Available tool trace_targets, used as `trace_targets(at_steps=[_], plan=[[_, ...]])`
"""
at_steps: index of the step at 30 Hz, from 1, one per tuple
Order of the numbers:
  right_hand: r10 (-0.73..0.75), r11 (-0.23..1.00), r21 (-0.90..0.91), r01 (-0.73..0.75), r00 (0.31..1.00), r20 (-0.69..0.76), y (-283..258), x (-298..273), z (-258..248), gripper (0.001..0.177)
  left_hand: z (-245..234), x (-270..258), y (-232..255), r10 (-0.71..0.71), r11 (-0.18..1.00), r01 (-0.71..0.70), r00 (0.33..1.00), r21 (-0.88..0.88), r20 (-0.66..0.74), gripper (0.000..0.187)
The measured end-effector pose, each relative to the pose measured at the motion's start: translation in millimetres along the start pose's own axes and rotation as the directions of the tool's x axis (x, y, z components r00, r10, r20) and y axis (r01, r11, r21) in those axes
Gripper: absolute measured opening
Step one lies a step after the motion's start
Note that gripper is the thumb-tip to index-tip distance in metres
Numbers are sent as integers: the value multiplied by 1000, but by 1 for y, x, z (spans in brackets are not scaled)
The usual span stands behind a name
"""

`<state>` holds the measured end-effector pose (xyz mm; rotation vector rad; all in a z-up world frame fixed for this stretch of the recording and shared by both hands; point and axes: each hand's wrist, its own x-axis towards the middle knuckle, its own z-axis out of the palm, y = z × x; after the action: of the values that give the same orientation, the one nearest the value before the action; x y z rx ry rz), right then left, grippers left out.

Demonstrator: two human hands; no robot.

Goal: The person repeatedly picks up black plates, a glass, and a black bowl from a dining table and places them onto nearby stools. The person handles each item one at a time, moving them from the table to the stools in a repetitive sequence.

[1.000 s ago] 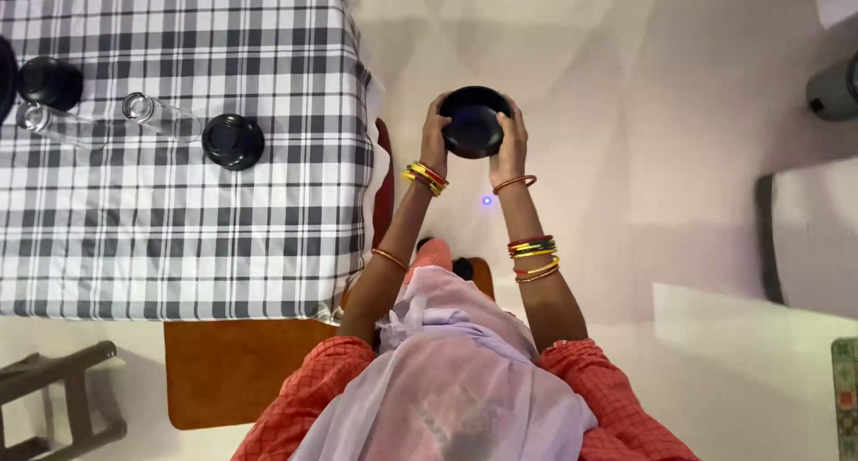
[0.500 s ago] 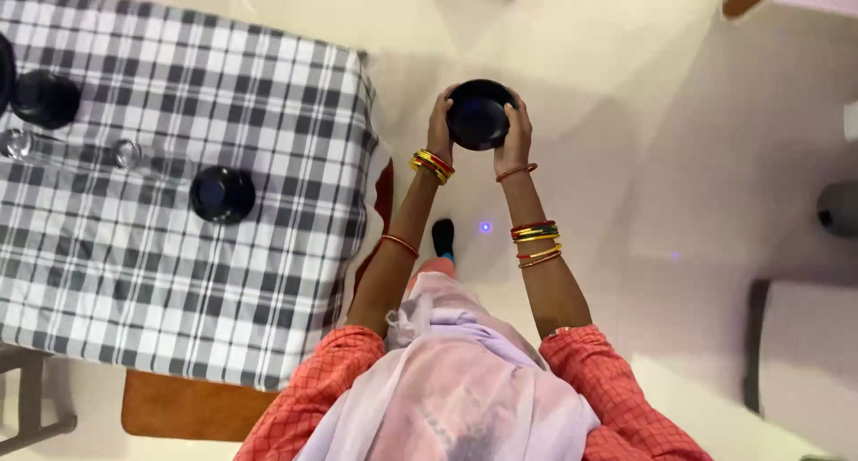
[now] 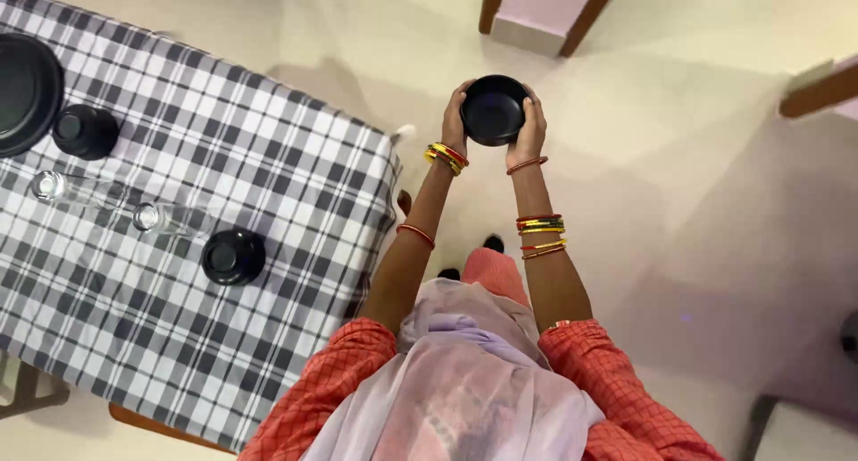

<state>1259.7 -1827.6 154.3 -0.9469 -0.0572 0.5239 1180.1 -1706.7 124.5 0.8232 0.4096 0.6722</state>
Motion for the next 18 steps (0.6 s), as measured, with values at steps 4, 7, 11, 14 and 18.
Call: trace_targets(at_steps=[4, 7, 11, 14, 18], plan=[[17, 1000, 23, -19, 996, 91, 13, 69, 21, 36, -8, 65, -2, 35, 999, -37, 996, -25, -79, 41], [45, 998, 33, -51, 986, 159, 21, 114, 32, 35, -12, 105, -1, 76, 996, -82, 991, -47, -112, 42], [128, 992, -2, -130, 973, 193, 26, 188, 65, 35, -8, 165, 16, 85, 995, -95, 977, -39, -196, 43], [158, 987, -52, -150, 959, 234, 28, 236, 89, 35, -2, 205, 32, 132, 989, -144, 967, -42, -216, 44], [221, 975, -77, -207, 926, 308, 41, 296, 116, 37, -2, 248, 48, 112, 994, -112, 938, 18, -327, 46]])
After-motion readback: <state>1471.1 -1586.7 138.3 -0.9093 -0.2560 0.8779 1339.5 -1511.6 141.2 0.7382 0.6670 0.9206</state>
